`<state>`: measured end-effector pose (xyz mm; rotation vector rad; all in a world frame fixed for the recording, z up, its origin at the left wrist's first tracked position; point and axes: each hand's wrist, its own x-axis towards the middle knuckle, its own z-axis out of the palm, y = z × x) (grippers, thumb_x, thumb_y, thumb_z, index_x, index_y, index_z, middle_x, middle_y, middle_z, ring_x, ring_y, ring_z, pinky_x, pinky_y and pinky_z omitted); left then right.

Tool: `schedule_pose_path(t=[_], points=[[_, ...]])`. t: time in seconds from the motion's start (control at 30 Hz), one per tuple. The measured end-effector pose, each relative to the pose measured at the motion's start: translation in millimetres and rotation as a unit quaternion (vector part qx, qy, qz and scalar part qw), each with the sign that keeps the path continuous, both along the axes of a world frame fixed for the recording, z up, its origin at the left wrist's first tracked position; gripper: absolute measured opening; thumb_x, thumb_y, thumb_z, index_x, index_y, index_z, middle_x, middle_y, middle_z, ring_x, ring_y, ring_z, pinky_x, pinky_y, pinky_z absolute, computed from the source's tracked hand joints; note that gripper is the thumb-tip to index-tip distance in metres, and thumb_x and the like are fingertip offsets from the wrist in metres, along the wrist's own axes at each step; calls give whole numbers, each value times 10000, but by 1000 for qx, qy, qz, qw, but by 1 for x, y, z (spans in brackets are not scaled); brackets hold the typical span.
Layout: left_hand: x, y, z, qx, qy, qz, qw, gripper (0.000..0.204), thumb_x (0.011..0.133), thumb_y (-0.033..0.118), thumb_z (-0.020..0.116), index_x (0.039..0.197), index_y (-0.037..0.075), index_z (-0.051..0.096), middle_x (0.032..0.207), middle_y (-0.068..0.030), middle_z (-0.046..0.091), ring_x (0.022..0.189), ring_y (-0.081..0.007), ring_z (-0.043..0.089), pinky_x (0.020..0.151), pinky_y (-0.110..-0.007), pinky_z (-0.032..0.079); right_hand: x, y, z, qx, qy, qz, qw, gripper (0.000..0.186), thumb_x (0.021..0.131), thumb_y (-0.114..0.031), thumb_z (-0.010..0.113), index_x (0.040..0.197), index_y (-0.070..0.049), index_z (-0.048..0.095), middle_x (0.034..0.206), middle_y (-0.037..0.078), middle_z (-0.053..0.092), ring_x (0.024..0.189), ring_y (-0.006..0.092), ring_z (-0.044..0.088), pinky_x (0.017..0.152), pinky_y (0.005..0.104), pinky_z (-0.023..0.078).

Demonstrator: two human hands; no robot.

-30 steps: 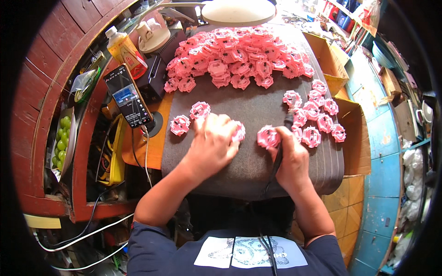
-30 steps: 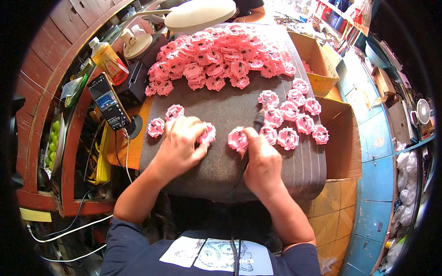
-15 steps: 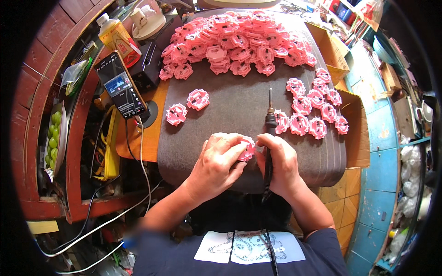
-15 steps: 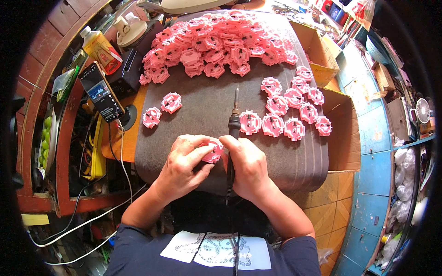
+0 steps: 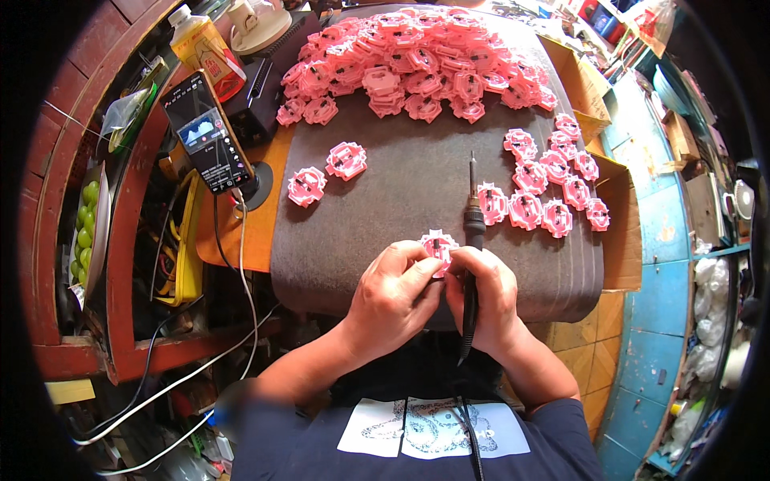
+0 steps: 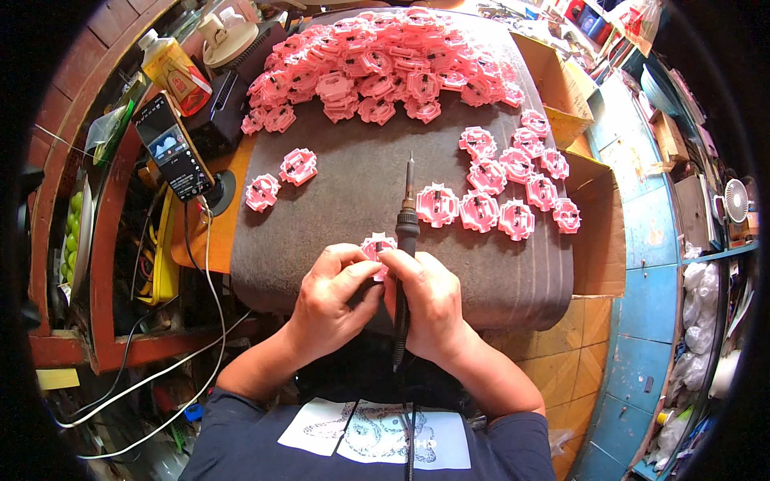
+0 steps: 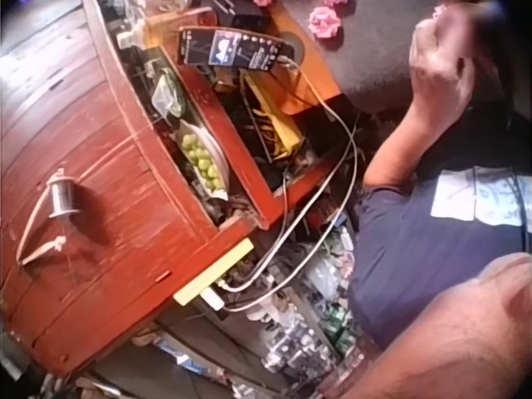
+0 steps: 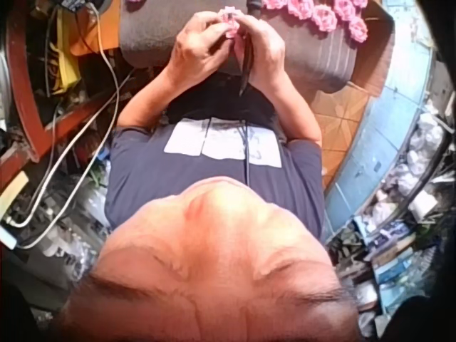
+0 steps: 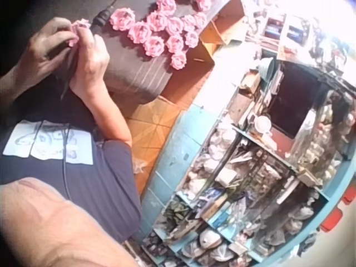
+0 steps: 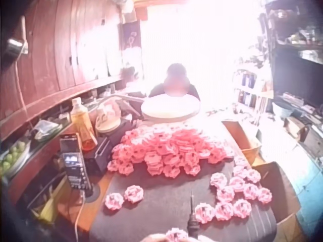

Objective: The person uses a soldering iron to apply heat to small pink plastic components on a workbench. They pick up each piece, apply the soldering iron to specific points, and place the finished pieces into a cardboard box. The process is repeated for multiple components throughout the clip.

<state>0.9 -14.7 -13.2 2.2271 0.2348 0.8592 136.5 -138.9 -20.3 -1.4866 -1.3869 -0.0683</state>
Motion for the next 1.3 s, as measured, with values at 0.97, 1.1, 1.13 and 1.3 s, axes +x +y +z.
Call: schedule_pose_path(t=[0.97,1.1,1.13,1.3], points=[[7,10,3,-40,14,9,999,205,844,-26,792,1043,22,785,987,-128,726,856,-283,742,728,-366,599,-2,-2,-11,30,-83,5,996,537,728,36,774,1245,-18,637,1117,202,719,852,388,714,739,459,587],[10,9,3,-20,0,9,1000,198,832,-34,794,1022,19,778,966,-120,718,823,-277,733,705,-368,592,-1,-1,-12,35,-73,4,997,509,765,33,762,1258,-9,640,1070,194,720,787,370,688,710,456,568],[10,10,2,-9,-3,9,1000,192,830,-34,795,1014,17,775,960,-119,715,813,-277,730,701,-369,590,-1,-1,-12,40,-67,4,997,499,777,29,759,1260,-2,640,1055,193,721,767,364,680,702,454,563],[9,9,0,12,20,23,999,166,821,-33,804,973,11,755,952,-124,708,791,-275,729,688,-366,587,3,-35,-6,50,-29,11,998,487,959,-230,752,1317,73,621,972,173,731,723,317,682,668,421,555]])
